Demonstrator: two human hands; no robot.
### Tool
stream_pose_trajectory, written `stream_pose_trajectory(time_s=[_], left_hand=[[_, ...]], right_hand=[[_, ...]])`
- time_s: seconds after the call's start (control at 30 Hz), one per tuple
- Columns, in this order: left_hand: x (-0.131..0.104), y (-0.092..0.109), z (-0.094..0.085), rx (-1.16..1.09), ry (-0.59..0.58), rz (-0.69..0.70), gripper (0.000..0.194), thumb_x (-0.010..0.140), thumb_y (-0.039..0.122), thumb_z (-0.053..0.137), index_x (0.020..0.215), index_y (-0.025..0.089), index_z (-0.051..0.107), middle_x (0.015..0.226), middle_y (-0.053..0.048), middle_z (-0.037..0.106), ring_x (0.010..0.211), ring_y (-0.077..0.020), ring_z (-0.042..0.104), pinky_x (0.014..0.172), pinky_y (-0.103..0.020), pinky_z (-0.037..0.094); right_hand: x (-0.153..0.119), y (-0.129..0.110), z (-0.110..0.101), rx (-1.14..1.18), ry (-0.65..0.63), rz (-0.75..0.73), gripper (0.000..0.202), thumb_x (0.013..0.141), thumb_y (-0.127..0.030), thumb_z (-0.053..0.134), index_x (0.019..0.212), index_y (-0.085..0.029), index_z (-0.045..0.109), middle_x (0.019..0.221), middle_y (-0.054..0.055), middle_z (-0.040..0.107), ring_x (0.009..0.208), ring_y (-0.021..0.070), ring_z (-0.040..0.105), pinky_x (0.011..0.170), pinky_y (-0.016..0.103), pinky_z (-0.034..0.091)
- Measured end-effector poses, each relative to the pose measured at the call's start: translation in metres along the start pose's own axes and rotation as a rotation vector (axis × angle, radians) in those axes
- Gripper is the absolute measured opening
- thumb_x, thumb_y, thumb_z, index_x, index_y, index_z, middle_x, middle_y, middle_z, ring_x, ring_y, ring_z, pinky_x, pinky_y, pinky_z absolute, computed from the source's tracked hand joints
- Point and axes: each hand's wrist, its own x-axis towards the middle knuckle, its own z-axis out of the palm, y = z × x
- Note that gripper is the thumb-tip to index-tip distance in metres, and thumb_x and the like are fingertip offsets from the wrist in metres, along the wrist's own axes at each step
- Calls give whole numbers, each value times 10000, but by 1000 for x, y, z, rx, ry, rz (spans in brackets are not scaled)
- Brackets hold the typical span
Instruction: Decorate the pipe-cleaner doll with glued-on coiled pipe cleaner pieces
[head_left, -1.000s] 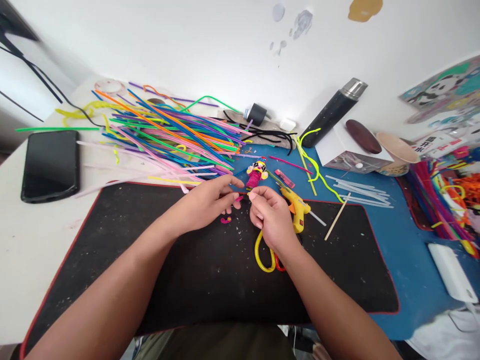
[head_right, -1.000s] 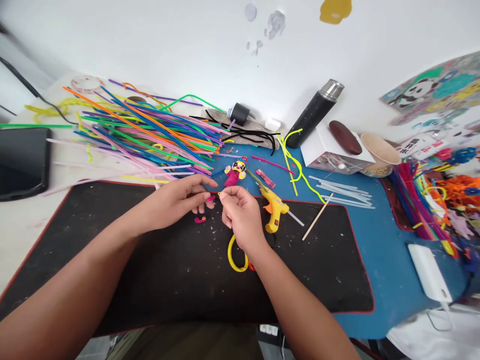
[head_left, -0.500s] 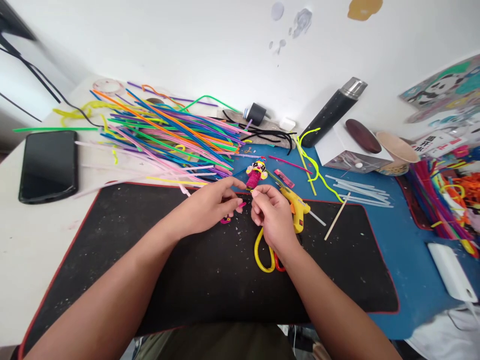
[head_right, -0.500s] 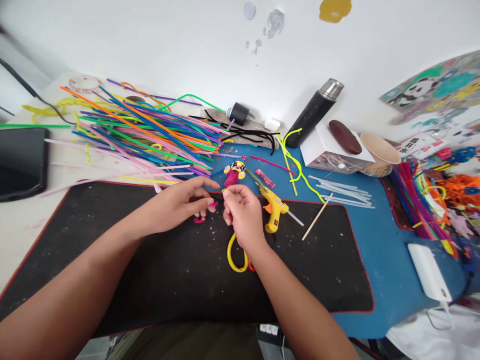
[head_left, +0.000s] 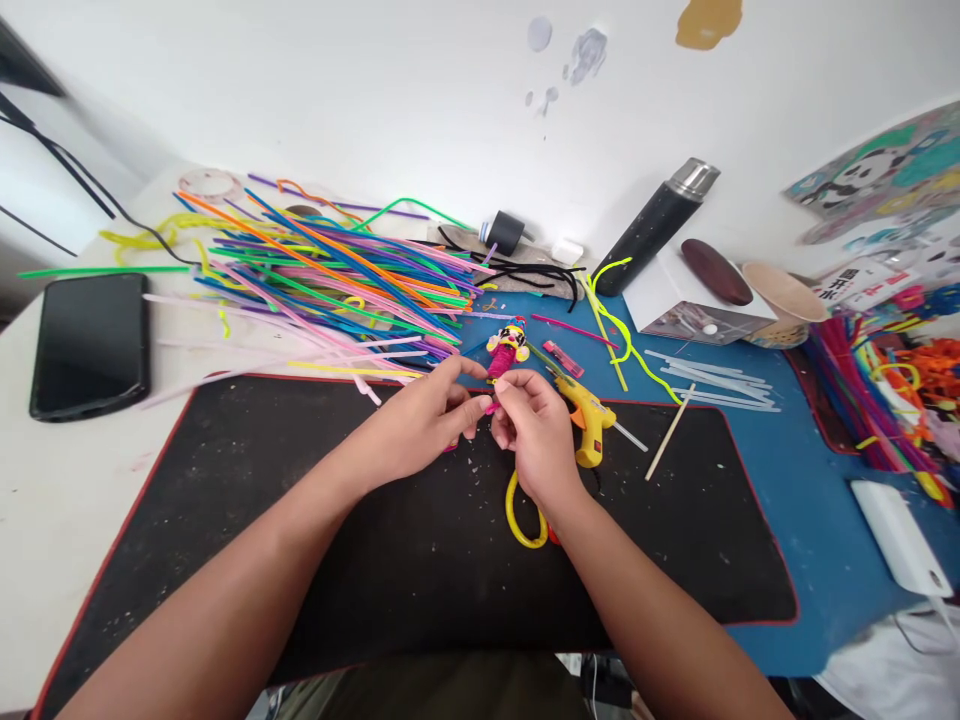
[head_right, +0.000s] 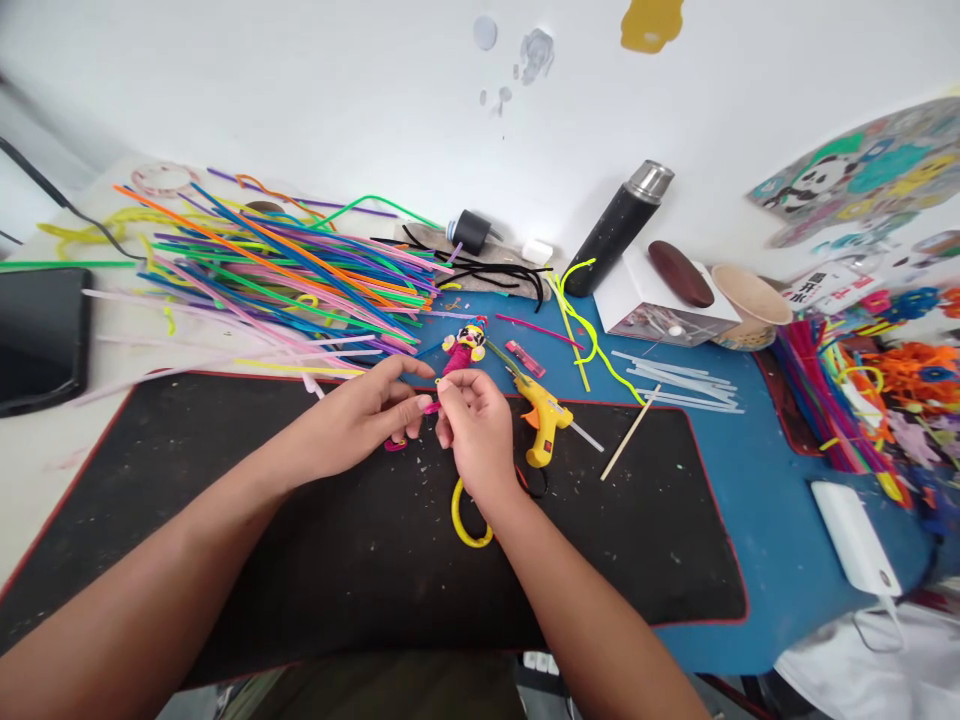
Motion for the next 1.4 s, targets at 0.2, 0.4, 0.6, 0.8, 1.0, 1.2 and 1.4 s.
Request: stream_pose_trajectory(time_s=[0.2,0.4,0.6,0.8,1.0,1.2,1.4], left_hand=[[-1,2,3,164,96,35,279,1044,385,518,1272,228,480,764,29,684,665,-190,640,639,-297,449],[-1,1,5,378,171,87,316,1036,376,547,1294,207,474,727,34,638,696,-224,654,649,-300,404],[-1,1,3,418,189,142,301,1029,349,555,1287,215,478,721,48,592,659,-208,616,622,-287,365],[-2,2,0,366,170,131,302,1027,340,561,1291,219,478,716,56,578,660,-196,606,639,-287,381],[-1,3,-1,356,157,117,179,1017,354,583,1140,223,584,773,23,673,683,-189,633,647,-290,403],[-1,7,-3,305,89,91,194,1024,355,551,1005,221,690,859,3,755,748,-183,678,701,-287,446],[-1,9,-3,211,50,70,198,1011,358,542,960,216,672,832,7,738,731,-175,655,679,-274,456]], right_hand=[[1,2,4,34,8,18,214,873,-384,769,878,-219,632,605,-87,553,391,60,452,375,184,324],[2,2,4,48,-8,44,227,848,-384,785,888,-221,633,610,-82,578,373,57,448,358,181,292],[1,0,6,61,8,77,213,811,-351,799,856,-211,645,559,-96,562,347,58,452,350,183,300],[0,-1,6,74,5,99,234,797,-372,805,848,-214,640,544,-95,559,335,61,459,344,180,260],[-1,0,3,103,-2,130,269,803,-404,809,885,-212,639,566,-84,596,348,73,505,342,171,245],[-2,-2,2,118,-9,132,269,821,-410,803,892,-207,642,597,-73,627,359,67,506,345,167,250],[-3,-2,2,115,-28,135,273,829,-424,798,897,-216,633,581,-72,632,354,74,509,340,168,254]])
